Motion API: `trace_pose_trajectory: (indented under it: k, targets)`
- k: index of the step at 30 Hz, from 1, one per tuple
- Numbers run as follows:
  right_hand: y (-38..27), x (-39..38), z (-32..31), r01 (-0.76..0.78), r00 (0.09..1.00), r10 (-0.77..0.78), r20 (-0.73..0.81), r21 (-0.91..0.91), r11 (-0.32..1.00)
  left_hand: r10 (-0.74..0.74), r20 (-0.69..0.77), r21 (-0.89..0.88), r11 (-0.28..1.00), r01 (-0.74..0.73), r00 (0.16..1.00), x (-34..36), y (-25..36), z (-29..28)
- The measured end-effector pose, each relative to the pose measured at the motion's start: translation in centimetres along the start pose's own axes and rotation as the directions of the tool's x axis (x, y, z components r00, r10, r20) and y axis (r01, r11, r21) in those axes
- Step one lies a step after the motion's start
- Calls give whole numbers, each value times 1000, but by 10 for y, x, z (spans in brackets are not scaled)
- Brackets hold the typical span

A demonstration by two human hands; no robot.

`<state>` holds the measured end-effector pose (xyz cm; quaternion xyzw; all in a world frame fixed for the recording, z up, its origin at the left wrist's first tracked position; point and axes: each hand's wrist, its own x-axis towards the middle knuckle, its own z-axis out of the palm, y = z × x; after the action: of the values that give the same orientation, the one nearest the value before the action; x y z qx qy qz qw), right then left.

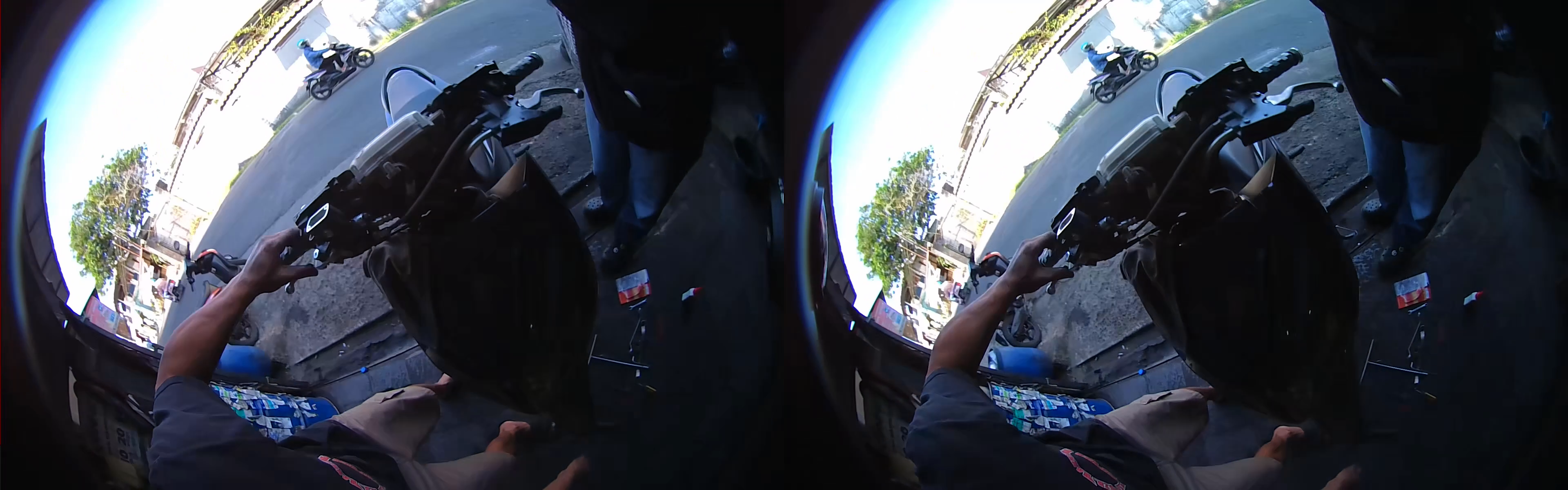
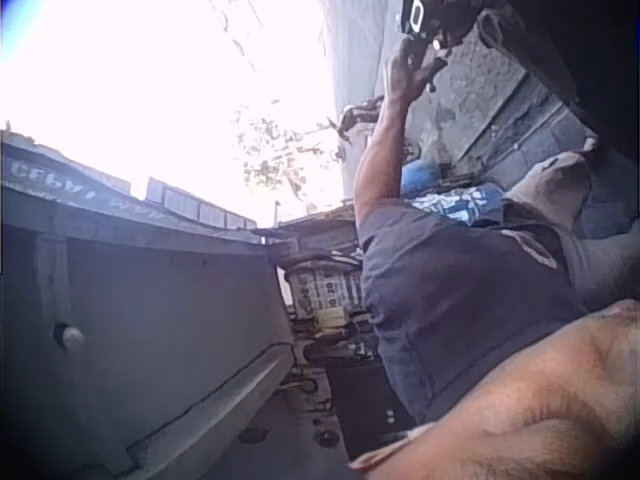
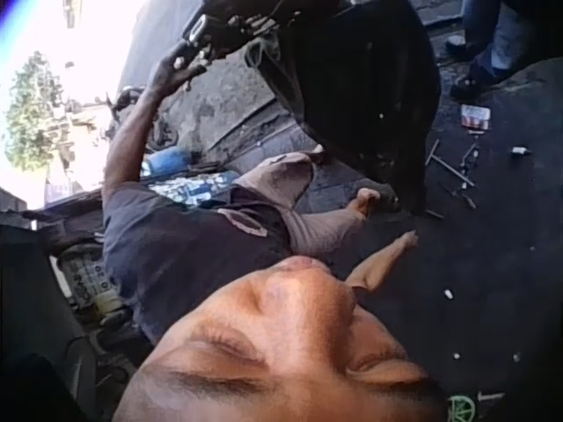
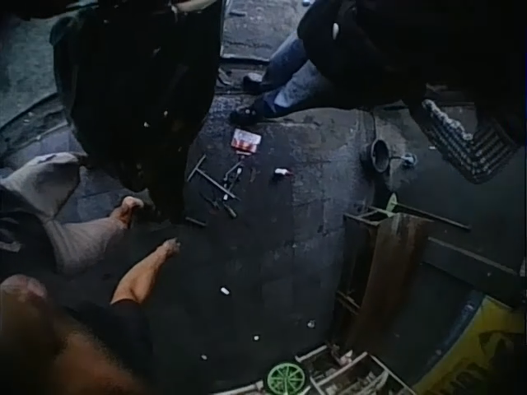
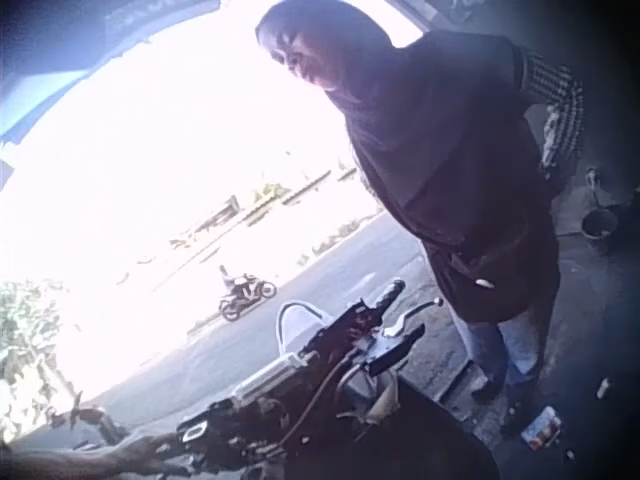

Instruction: Repairing and replacing components on the handlebar assembly of a motorcycle, including the brake lever.

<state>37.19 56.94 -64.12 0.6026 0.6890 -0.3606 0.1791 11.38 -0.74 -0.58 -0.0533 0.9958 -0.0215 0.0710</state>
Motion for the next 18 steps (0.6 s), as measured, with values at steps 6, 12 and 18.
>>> trace_pose_trajectory:
  k: [6,12,18]
  targets:
    - [-162,-210,-88,673,690,-517,-507,187,715,86,90,-979,191,72,992,10,-126,21]
    - [-325,-494,-41,967,-44,-976,-212,-253,12,238,112,-937,347,23,965,71,-107,192]
    - [-388,-576,21,861,-167,-983,79,-474,-184,192,-353,-565,736,-373,916,83,-41,217]
